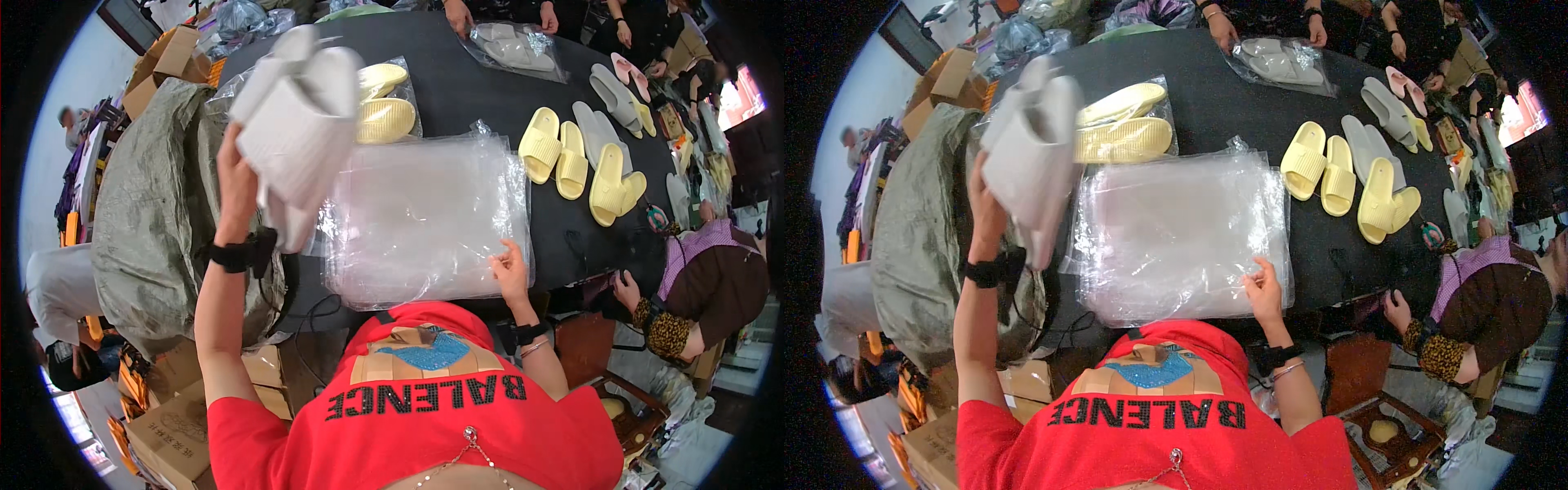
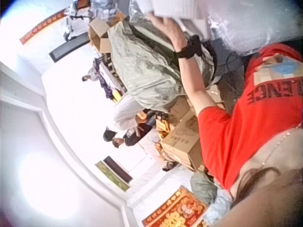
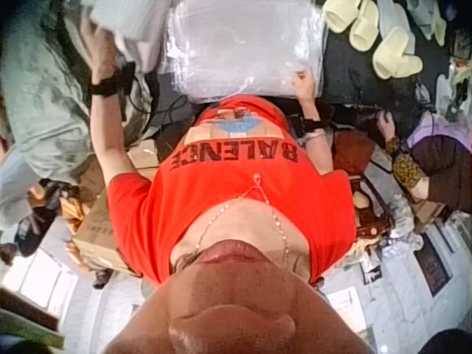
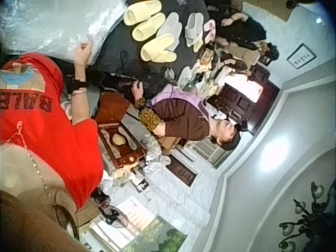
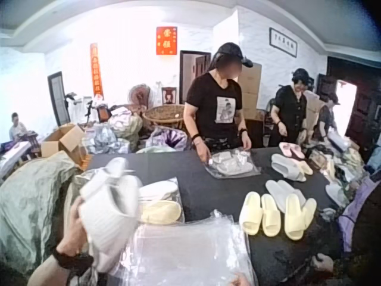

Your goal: The recorder is packing various pairs of slippers into plastic bags at a workstation.

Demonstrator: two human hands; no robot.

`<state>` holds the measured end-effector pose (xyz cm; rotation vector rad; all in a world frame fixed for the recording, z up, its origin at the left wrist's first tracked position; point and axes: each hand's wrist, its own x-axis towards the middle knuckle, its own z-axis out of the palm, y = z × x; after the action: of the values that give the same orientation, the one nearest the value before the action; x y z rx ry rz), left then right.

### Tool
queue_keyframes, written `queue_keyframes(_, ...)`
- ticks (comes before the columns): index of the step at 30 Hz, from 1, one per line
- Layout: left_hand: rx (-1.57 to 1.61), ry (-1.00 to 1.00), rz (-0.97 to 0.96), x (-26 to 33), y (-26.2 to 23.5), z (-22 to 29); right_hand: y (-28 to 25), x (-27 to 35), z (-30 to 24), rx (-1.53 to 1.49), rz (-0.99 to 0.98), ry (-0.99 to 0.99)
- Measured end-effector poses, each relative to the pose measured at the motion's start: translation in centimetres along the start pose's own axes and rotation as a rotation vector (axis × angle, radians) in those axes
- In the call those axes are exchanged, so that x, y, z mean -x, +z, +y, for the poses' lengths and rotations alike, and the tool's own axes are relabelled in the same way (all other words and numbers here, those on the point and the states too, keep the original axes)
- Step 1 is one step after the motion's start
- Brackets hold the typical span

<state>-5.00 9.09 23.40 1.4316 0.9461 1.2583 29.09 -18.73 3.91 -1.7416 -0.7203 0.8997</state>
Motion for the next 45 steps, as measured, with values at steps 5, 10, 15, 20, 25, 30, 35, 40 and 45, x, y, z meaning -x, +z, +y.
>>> queue_keyframes(5, -0.559, 0.117, -0.275, 4.0, 12.2, -4.7, 1.3, 0.0, 0.0, 0.102, -0.130, -0.026)
queue_keyframes(10, -0.831, 0.299, -0.658, 8.6, 14.2, -15.3, 1.6, 0.6, -0.3, 0.327, -0.066, -0.139)
queue_keyframes(15, -0.982, 0.125, -0.363, 5.7, 6.9, -17.8, 0.8, 1.2, -1.0, 0.470, -0.091, 0.061)
queue_keyframes(20, -0.996, 0.070, -0.130, 4.5, 2.4, -16.0, 1.3, 0.0, -2.9, 0.849, -0.044, -0.231)
queue_keyframes(25, -0.813, 0.182, -0.111, 3.6, 6.2, -11.5, 4.1, -2.3, -2.8, 1.048, -0.190, -0.691)
queue_keyframes(30, -0.734, 0.136, -0.381, 4.4, 15.1, -9.7, 7.2, -1.2, -2.2, 1.094, -0.458, -0.656)
queue_keyframes(35, -0.992, 0.395, -0.660, 7.1, 19.7, -17.2, 7.2, -1.0, -0.8, 1.083, -0.565, -0.528)
queue_keyframes(40, -1.050, 0.360, -0.727, 6.0, 19.7, -18.4, 6.8, -0.8, -2.1, 1.094, -0.578, -0.451)
queue_keyframes(45, -1.200, 0.255, -0.515, 2.9, 12.1, -20.4, 6.7, -1.1, -0.7, 1.119, -0.571, -0.435)
